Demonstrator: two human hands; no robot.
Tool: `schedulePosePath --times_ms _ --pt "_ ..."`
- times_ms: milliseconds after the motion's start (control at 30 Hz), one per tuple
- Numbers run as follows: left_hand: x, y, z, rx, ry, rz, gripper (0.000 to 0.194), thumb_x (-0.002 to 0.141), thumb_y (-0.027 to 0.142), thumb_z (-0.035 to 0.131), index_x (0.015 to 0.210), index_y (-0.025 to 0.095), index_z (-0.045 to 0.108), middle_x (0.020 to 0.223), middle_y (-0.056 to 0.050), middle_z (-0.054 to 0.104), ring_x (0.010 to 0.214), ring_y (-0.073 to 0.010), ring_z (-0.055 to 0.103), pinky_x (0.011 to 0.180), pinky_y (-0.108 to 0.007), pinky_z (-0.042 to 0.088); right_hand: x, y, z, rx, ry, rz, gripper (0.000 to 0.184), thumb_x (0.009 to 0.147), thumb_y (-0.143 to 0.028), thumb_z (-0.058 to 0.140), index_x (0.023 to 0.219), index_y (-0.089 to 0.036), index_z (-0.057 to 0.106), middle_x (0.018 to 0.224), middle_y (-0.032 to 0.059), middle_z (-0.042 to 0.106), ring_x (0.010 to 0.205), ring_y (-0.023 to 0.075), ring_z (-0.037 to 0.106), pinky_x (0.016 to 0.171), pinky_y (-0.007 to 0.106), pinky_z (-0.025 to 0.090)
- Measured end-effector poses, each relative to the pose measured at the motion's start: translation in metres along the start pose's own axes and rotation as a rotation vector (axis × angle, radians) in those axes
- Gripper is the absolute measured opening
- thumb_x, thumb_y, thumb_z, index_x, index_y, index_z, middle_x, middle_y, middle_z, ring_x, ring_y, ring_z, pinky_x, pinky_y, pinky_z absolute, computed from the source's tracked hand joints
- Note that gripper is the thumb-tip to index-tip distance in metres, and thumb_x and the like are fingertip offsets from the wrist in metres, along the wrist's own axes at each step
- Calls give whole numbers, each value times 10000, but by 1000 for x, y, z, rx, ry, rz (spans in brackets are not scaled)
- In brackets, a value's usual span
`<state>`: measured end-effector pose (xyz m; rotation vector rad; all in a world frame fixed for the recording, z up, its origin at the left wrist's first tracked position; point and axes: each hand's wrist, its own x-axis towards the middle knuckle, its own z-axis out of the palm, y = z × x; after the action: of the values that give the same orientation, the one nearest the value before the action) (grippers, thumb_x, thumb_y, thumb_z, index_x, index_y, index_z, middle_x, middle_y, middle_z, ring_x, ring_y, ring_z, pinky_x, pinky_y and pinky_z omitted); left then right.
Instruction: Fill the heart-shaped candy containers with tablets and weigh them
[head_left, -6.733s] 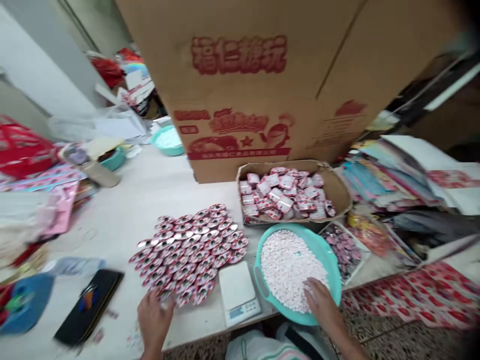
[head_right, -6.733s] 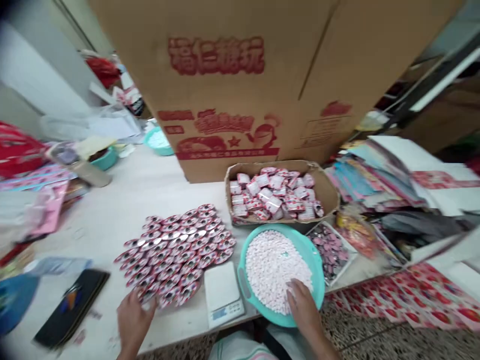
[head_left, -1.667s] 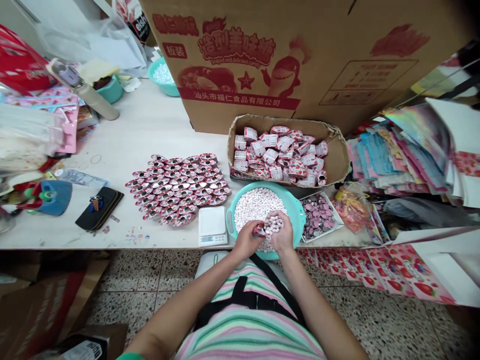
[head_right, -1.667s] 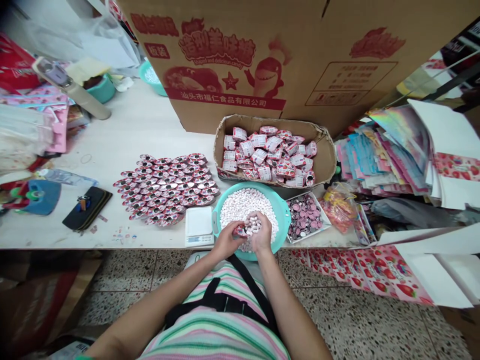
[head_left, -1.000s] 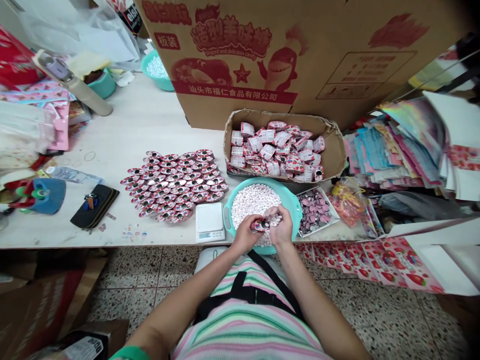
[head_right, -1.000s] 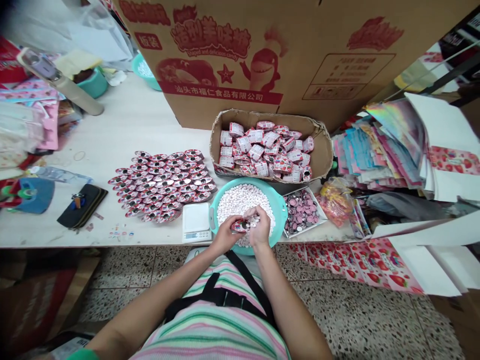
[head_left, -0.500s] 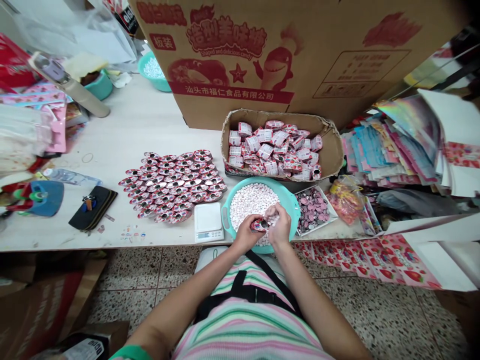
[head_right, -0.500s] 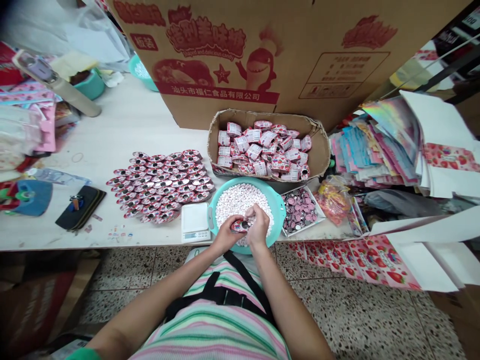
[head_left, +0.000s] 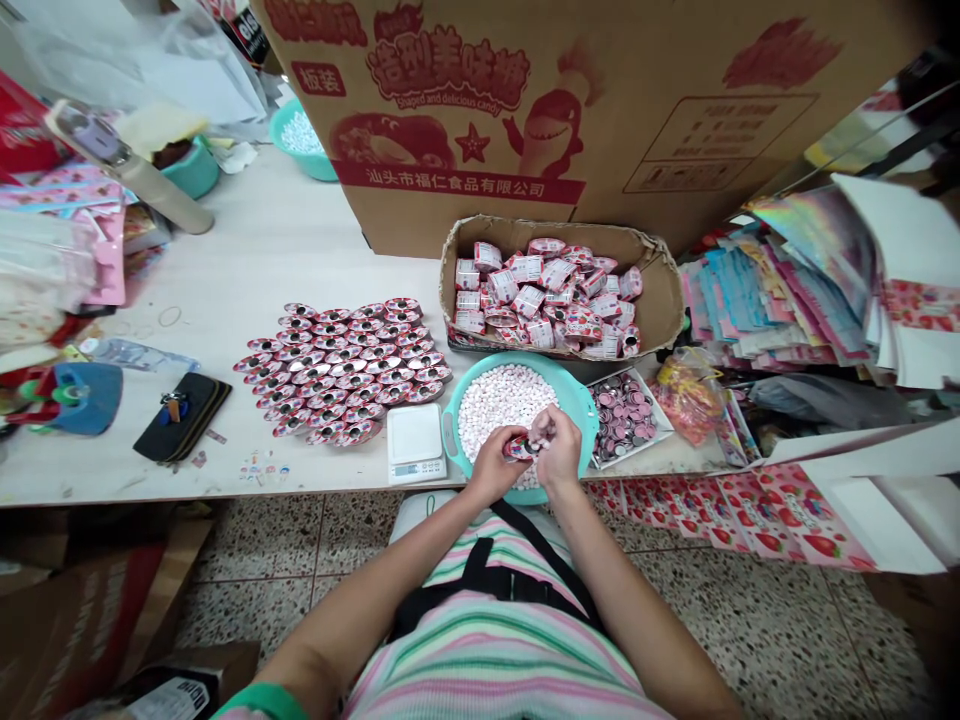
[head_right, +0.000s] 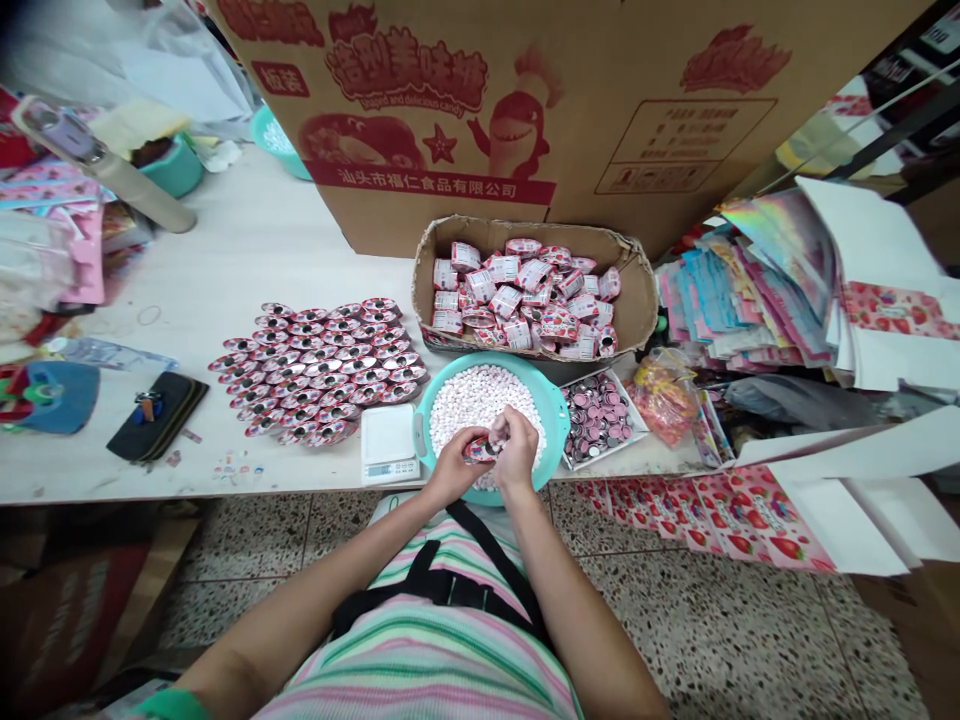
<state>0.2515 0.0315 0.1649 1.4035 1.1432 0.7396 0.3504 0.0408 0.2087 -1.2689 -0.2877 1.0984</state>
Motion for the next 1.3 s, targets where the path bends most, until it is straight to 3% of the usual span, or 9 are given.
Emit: schedulePosePath --times_ms 100,267,500,700,800,900,1067,1200,1300 --pt "0 2 -1 16 -15 25 389 613 68 662 973 199 597 977 -32 616 943 -189 570 862 -327 447 -2 -2 2 24 6 41 319 765 -366 547 522 -201 424 470 -60 368 406 66 318 415 239 261" --pt "-1 5 -1 26 -47 36 386 618 65 647 975 204 602 966 -31 627 936 -195 577 852 -327 451 -3 0 4 34 130 30 339 768 -389 545 524 -204 399 461 -67 342 390 58 302 385 229 243" --pt "-9 6 -12 -19 1 5 359 650 122 675 992 198 596 989 -36 633 946 -187 590 867 -320 455 6 -7 -6 155 88 131 386 766 -417 545 525 -204 330 471 -83 272 376 42 244 348 210 208" --pt "-36 -10 -67 84 357 -14 360 712 275 684 1050 209 578 1077 -59 610 1031 -201 569 934 -345 441 19 -7 -37 140 209 139 330 732 -357 576 533 -193 370 471 -80 318 391 33 281 346 184 214" --pt "-48 -34 -100 63 610 -122 417 714 327 676 1087 199 543 1059 -60 618 984 -192 590 903 -338 470 18 2 -52 27 268 105 316 726 -349 588 533 -191 395 465 -79 330 392 35 295 347 179 222" --pt "-52 -64 -127 78 742 -222 478 658 332 713 1078 177 544 1003 -51 627 936 -196 598 883 -358 481 15 14 -62 -70 276 89 309 717 -356 604 537 -187 418 482 -73 362 398 35 308 350 178 236" --pt "-47 -102 -145 144 702 -268 431 626 259 721 1017 162 565 967 -43 627 899 -192 592 871 -374 476 13 37 -70 -256 239 157 290 694 -367 631 547 -173 473 488 -62 410 400 35 329 352 175 243" --pt "-35 -118 -145 259 598 -192 363 656 228 692 996 182 574 966 -41 632 902 -182 595 853 -316 471 12 51 -78 -309 227 227 309 684 -399 635 547 -173 476 474 -65 414 393 34 334 354 174 254" --pt "-27 -127 -146 339 587 -160 344 673 207 673 1000 185 569 966 -47 631 908 -193 597 849 -319 470 10 56 -84 -317 242 238 310 676 -410 638 552 -176 477 466 -69 415 381 33 332 348 176 256"
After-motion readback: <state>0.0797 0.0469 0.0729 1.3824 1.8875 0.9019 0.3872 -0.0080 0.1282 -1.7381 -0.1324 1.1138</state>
